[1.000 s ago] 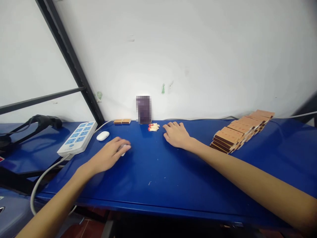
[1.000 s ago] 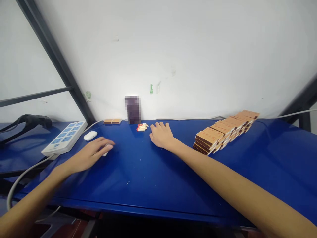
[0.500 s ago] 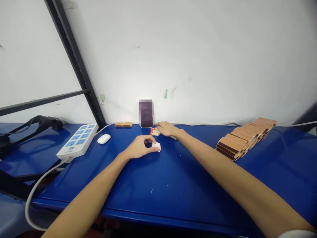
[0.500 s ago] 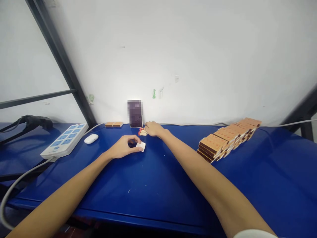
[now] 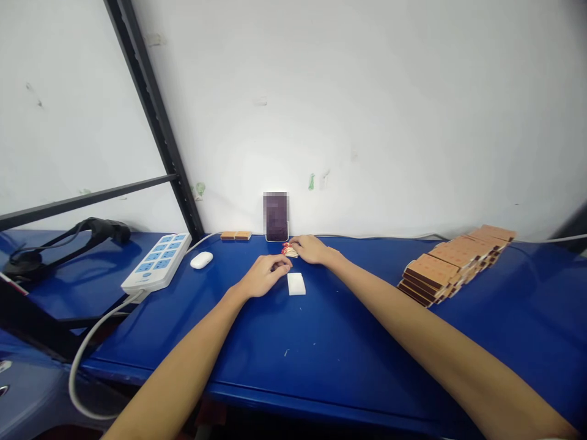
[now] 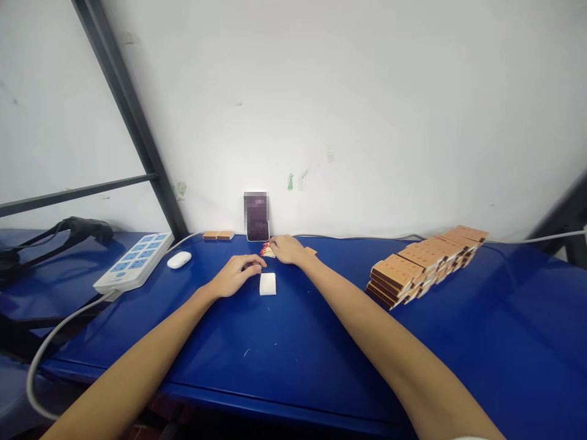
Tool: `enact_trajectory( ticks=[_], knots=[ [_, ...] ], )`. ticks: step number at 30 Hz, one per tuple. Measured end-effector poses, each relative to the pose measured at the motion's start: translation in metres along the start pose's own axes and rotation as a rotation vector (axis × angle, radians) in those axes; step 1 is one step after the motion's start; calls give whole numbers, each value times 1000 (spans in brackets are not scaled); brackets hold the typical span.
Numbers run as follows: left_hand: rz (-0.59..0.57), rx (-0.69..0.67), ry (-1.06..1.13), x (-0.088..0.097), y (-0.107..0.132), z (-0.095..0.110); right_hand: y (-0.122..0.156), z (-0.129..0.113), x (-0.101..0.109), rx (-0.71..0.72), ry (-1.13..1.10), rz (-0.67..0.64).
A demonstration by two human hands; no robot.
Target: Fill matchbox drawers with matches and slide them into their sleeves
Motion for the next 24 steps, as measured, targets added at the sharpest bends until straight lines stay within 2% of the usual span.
enact_trajectory(
  ticks=[5,11,16,18,21,24],
  knots=[
    [44,74,-23,3,-3,-16,13,-9,5,13,-5,9],
    [190,119,-182,20,-7,-31,26,-19,12,21,10,-77],
    [263,123,-236,31,-9,-32,33,-25,13,117,38,-79],
    [226,33,-224,26,-9,-20,39,-27,14,163,57,-82],
    [75,-150,-212,7,-5,7,52,-30,19,218,73,-60],
    [-55,-227,-251,-10,3,26,67,-37,26,275,34,-25]
  ],
)
Point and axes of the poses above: each hand's wrist, its own y-axis away from the middle knuckle, its own x-axis out of the back of the hand, z = x × y, the point moved 9 cm from there along -y, towards the middle knuckle, and after that the axes turned 13 degrees about z, right-handed, at the moved point
